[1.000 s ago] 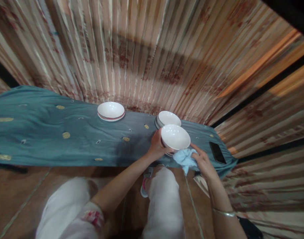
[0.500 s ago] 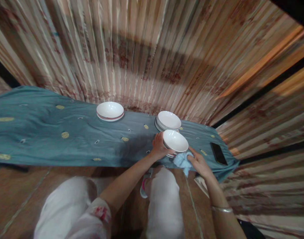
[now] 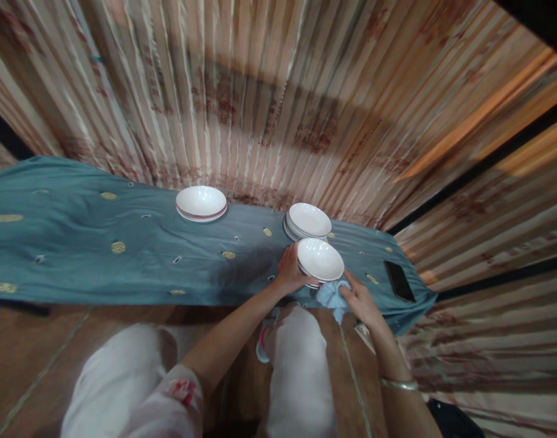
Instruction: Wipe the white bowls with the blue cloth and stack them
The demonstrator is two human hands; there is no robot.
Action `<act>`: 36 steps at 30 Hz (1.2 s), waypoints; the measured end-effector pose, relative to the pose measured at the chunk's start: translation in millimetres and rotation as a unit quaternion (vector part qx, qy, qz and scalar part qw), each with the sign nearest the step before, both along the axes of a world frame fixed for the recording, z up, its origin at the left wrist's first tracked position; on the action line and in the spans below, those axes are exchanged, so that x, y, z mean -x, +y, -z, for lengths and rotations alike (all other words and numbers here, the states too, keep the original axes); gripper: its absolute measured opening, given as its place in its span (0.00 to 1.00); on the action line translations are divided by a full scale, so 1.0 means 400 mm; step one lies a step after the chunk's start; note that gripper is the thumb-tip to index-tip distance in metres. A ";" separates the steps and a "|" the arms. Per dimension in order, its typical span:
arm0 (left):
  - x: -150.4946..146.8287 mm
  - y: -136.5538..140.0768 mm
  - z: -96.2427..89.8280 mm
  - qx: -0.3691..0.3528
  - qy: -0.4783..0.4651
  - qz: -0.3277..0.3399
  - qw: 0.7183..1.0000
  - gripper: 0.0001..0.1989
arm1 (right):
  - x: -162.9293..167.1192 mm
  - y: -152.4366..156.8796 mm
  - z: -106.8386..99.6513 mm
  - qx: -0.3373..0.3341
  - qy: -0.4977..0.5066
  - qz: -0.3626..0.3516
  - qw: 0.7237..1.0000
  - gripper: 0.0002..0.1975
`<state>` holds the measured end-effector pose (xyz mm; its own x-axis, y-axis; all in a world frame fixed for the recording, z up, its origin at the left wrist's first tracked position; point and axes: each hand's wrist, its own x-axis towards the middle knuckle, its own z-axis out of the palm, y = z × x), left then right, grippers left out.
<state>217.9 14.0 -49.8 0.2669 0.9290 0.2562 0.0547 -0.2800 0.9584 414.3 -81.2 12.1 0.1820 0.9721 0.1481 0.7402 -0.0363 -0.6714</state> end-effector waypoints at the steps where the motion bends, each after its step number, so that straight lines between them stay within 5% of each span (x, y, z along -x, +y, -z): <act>1: -0.001 -0.002 -0.004 0.008 0.005 -0.004 1.000 0.63 | -0.001 -0.002 0.000 -0.001 -0.002 0.014 1.000 0.32; 7: 0.042 -0.026 -0.027 0.027 -0.005 -0.006 1.000 0.66 | 0.012 -0.057 -0.057 -0.016 0.026 0.079 0.996 0.35; 14: 0.207 -0.056 0.000 0.072 -0.048 -0.080 0.993 0.58 | 0.219 -0.074 -0.127 0.028 0.236 -0.092 0.967 0.24; 21: 0.392 -0.012 0.059 0.099 -0.125 -0.190 0.969 0.46 | 0.509 0.103 -0.007 0.093 0.368 -0.209 0.901 0.16; 28: 0.536 0.053 0.021 0.121 -0.099 -0.301 0.941 0.45 | 0.685 0.318 0.076 0.054 0.347 -0.165 0.922 0.13; 36: 0.576 0.124 0.003 0.133 -0.204 -0.312 0.918 0.38 | 0.781 0.473 0.104 0.041 0.300 -0.111 0.947 0.21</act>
<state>-12.6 63.7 -50.8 -0.4064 0.9128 -0.0410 -0.2532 -0.0694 0.9649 102.1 108.2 -29.7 -0.0006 1.0000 0.0044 0.2227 0.0045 -0.9749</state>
